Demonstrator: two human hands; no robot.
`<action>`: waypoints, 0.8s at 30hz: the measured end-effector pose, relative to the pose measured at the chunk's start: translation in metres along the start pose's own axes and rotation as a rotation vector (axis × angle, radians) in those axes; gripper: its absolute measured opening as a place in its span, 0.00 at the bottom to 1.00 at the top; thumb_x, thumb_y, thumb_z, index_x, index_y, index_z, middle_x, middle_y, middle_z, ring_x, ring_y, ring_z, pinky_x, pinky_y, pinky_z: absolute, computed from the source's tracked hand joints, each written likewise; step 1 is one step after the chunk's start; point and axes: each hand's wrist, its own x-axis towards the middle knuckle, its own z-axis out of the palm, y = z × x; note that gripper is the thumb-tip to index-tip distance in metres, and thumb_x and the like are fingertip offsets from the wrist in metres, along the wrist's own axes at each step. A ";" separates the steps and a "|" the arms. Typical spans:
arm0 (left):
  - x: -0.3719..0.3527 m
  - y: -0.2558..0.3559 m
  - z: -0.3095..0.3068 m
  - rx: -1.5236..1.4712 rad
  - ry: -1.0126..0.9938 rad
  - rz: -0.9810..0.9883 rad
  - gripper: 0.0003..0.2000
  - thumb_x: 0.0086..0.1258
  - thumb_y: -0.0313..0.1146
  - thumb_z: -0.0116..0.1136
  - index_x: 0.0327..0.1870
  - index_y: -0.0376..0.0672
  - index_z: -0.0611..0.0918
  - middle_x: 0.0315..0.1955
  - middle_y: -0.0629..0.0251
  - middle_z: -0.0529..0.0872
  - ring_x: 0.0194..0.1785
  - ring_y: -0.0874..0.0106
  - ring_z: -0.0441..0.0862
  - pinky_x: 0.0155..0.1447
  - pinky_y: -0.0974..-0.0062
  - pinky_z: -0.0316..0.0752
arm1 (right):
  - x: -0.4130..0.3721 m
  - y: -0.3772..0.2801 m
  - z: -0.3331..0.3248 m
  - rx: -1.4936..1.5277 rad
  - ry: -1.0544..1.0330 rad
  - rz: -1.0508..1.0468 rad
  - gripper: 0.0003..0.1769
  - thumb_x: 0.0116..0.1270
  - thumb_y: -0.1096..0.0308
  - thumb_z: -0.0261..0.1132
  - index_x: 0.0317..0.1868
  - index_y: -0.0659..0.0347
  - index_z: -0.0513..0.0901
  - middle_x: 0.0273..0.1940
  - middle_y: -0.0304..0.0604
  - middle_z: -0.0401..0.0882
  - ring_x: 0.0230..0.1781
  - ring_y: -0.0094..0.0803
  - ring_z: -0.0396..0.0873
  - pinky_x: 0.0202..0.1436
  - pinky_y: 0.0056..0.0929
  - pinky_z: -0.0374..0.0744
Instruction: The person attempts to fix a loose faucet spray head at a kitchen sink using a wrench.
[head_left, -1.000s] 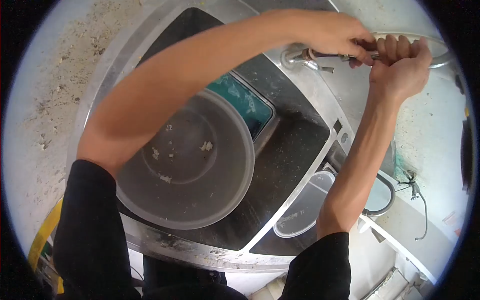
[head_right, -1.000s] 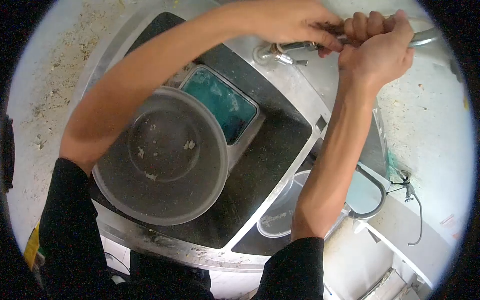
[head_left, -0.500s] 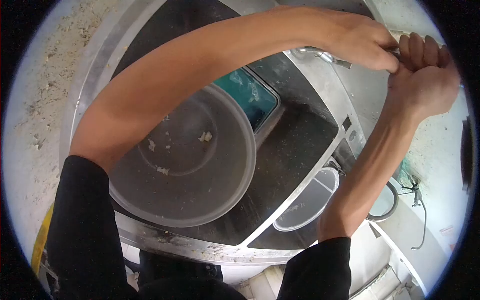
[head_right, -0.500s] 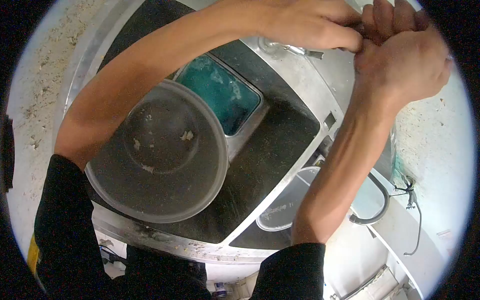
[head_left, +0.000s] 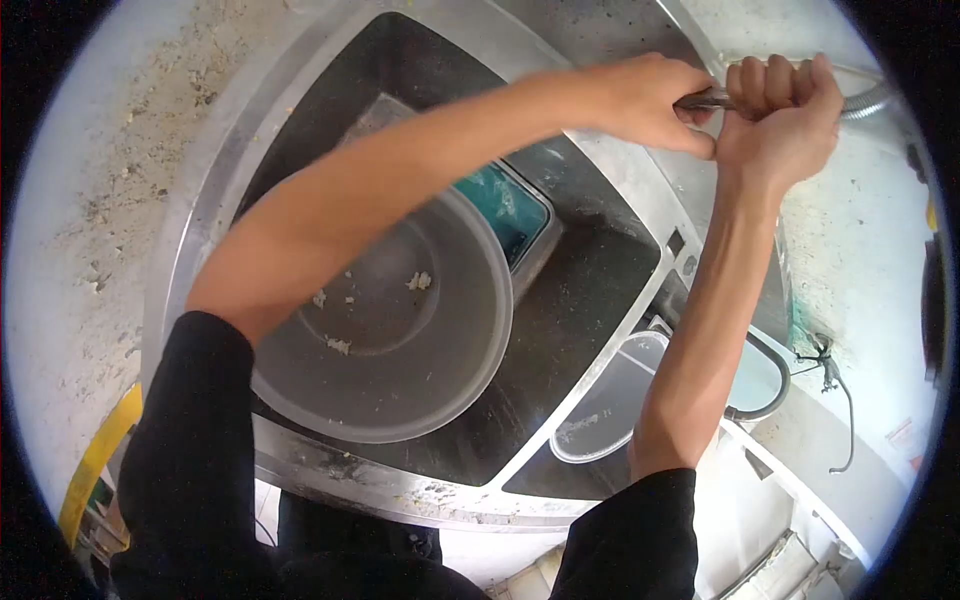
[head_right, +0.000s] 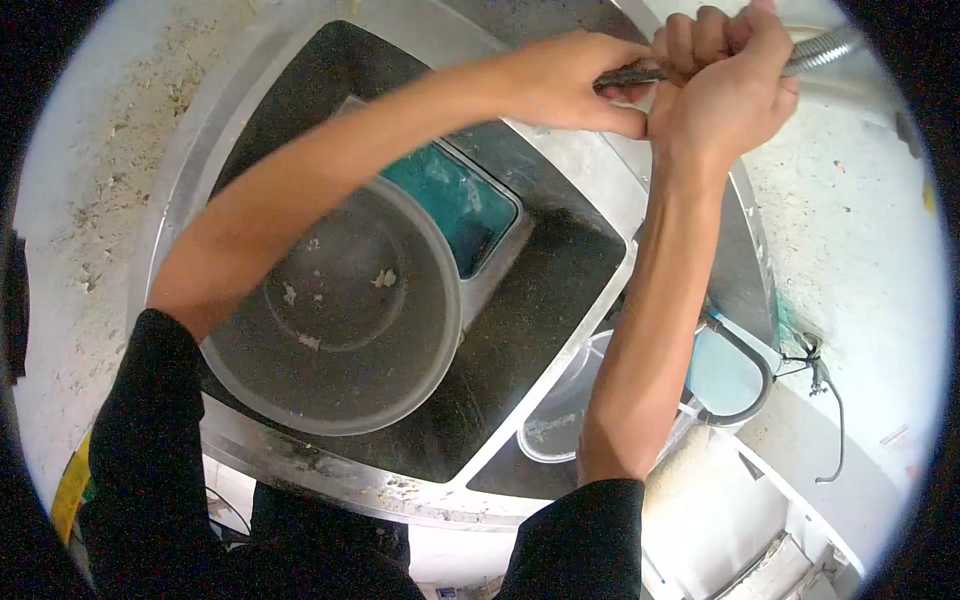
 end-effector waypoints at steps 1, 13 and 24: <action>0.005 -0.001 0.010 0.092 0.155 -0.043 0.15 0.58 0.44 0.67 0.35 0.40 0.85 0.28 0.54 0.86 0.36 0.61 0.85 0.44 0.62 0.77 | 0.001 0.000 0.002 0.000 -0.007 0.025 0.26 0.73 0.66 0.56 0.21 0.51 0.50 0.18 0.32 0.43 0.20 0.25 0.42 0.25 0.32 0.49; 0.017 -0.014 0.040 0.205 0.509 -0.035 0.09 0.50 0.35 0.63 0.20 0.39 0.83 0.20 0.46 0.81 0.29 0.45 0.82 0.36 0.52 0.77 | 0.000 0.010 -0.013 0.104 -0.031 -0.011 0.25 0.73 0.63 0.58 0.19 0.52 0.56 0.16 0.32 0.50 0.16 0.24 0.45 0.21 0.32 0.49; 0.009 -0.009 0.028 0.160 0.436 -0.055 0.10 0.56 0.34 0.63 0.22 0.36 0.82 0.20 0.45 0.80 0.25 0.47 0.79 0.32 0.58 0.73 | -0.001 0.014 -0.002 0.129 0.084 0.023 0.24 0.74 0.68 0.55 0.19 0.52 0.54 0.15 0.31 0.47 0.15 0.22 0.41 0.21 0.32 0.44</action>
